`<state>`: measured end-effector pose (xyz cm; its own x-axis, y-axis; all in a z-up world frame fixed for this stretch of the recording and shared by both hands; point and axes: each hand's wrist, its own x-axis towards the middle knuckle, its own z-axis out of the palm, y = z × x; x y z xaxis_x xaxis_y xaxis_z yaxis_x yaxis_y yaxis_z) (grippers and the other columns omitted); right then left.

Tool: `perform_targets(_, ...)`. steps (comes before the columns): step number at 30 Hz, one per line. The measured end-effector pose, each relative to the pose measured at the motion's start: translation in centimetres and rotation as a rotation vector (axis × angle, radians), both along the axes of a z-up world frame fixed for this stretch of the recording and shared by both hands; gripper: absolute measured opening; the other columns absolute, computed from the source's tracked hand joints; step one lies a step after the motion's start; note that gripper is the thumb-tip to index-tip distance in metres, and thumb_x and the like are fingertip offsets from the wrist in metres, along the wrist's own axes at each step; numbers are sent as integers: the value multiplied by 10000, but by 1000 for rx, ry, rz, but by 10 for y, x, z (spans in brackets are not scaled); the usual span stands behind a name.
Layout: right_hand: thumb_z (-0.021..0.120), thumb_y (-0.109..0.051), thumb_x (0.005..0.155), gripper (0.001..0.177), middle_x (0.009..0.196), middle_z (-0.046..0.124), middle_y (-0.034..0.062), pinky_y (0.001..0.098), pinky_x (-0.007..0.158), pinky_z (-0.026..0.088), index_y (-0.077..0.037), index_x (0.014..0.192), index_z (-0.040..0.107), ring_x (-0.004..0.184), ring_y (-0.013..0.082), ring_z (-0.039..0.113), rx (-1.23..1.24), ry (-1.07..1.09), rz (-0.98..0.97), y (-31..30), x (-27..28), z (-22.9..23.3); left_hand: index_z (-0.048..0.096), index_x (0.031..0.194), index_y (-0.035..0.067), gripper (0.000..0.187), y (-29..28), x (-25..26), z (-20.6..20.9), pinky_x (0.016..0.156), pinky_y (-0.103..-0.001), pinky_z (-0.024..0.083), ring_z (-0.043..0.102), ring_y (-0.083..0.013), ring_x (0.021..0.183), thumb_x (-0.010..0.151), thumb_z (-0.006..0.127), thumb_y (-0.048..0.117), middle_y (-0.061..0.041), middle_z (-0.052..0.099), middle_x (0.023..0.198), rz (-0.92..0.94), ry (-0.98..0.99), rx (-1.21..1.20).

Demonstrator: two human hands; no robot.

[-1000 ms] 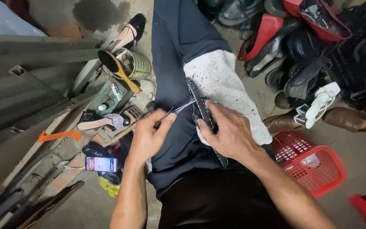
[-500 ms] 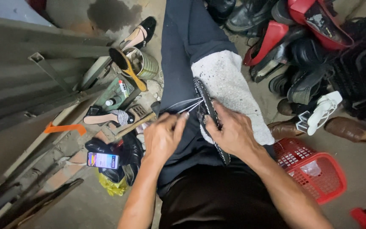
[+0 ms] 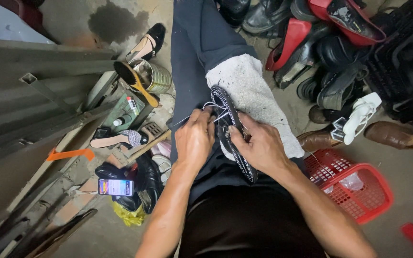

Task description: The person sits on the floor and sews a black slip-on shoe using a needle and white thread. They repeatedly pull the thread through the shoe's sole and upper, tightening the stitches. A smartphone is visible on the floor nearby.

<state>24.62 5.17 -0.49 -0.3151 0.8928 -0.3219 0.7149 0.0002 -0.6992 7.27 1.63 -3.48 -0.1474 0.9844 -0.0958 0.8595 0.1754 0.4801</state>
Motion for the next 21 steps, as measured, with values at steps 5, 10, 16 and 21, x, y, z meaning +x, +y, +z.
perform_targets(5,625,-457,941,487,675,722,161,563,698,560,-95,1256,707,766,392,742,-31,-44,14,2,3,-9,761,1134,262,280,-8,-11,4,630,-488,603,732,-333,742,886,639,308,26,678,900,-44,14,-217)
perform_targets(10,608,-479,947,508,693,728,178,577,718,564,-99,1273,696,787,408,736,-64,-77,27,6,-1,-5,709,1265,195,400,-9,-7,3,628,-486,607,727,-318,742,870,668,241,-24,670,919,-44,117,-133)
perform_targets(16,601,-478,948,506,703,742,167,568,720,569,-96,1264,701,780,388,748,-70,-86,27,12,-5,4,740,1064,191,209,10,-12,11,606,-532,566,706,-402,705,882,642,224,-27,641,790,-55,-126,-169)
perform_targets(21,580,-464,962,493,738,747,213,582,746,558,-85,1258,693,793,418,751,-90,-73,60,15,-6,3,682,857,128,145,-27,-46,68,587,-433,573,741,-388,670,744,730,52,-123,696,624,-88,-611,-382)
